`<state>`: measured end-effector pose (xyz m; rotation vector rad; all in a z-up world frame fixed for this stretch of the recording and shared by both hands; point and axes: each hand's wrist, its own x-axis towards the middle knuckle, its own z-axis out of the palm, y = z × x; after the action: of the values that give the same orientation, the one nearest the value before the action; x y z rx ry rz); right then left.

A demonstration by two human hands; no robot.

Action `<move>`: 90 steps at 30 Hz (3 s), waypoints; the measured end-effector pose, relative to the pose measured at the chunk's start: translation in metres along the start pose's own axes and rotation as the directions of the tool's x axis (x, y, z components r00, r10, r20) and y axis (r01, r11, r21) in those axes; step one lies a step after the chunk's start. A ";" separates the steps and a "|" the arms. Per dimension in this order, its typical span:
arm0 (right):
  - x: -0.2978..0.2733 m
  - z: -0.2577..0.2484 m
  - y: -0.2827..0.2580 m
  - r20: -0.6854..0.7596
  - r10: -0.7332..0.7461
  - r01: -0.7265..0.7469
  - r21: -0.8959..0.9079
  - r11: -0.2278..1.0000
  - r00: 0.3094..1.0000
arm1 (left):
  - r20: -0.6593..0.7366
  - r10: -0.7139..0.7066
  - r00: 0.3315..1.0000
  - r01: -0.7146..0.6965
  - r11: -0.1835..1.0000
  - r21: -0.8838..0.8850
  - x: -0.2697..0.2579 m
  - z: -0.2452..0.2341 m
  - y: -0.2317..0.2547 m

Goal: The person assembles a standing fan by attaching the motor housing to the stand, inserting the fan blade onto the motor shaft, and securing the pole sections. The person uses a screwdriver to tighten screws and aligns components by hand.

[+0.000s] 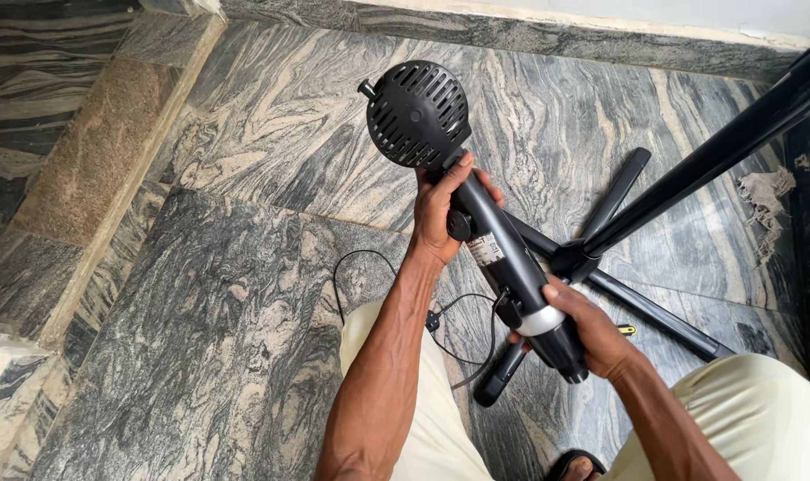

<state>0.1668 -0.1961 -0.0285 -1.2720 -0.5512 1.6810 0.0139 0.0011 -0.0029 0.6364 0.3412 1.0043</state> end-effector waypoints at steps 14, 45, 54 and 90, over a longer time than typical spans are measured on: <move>-0.005 0.030 -0.007 -0.174 -0.409 0.043 -0.881 0.470 0.896 | -0.131 0.082 0.988 -0.075 0.995 0.060 0.004 -0.008 0.005; -0.010 0.007 0.004 -0.059 -0.205 0.195 -0.145 0.970 0.977 | 0.041 0.195 0.980 -0.199 0.967 0.160 0.005 -0.005 0.000; -0.013 -0.009 0.010 0.181 -0.123 0.082 0.219 0.972 0.976 | 0.095 0.294 0.951 -0.309 0.909 0.280 0.002 -0.003 -0.002; -0.013 0.004 -0.001 0.100 -0.153 0.140 0.126 0.982 0.983 | 0.097 0.211 0.973 -0.228 0.945 0.235 -0.003 0.000 -0.001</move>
<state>0.1641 -0.2061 -0.0204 -1.0345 -0.5872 1.6413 0.0134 -0.0015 -0.0032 0.9478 0.3399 1.1592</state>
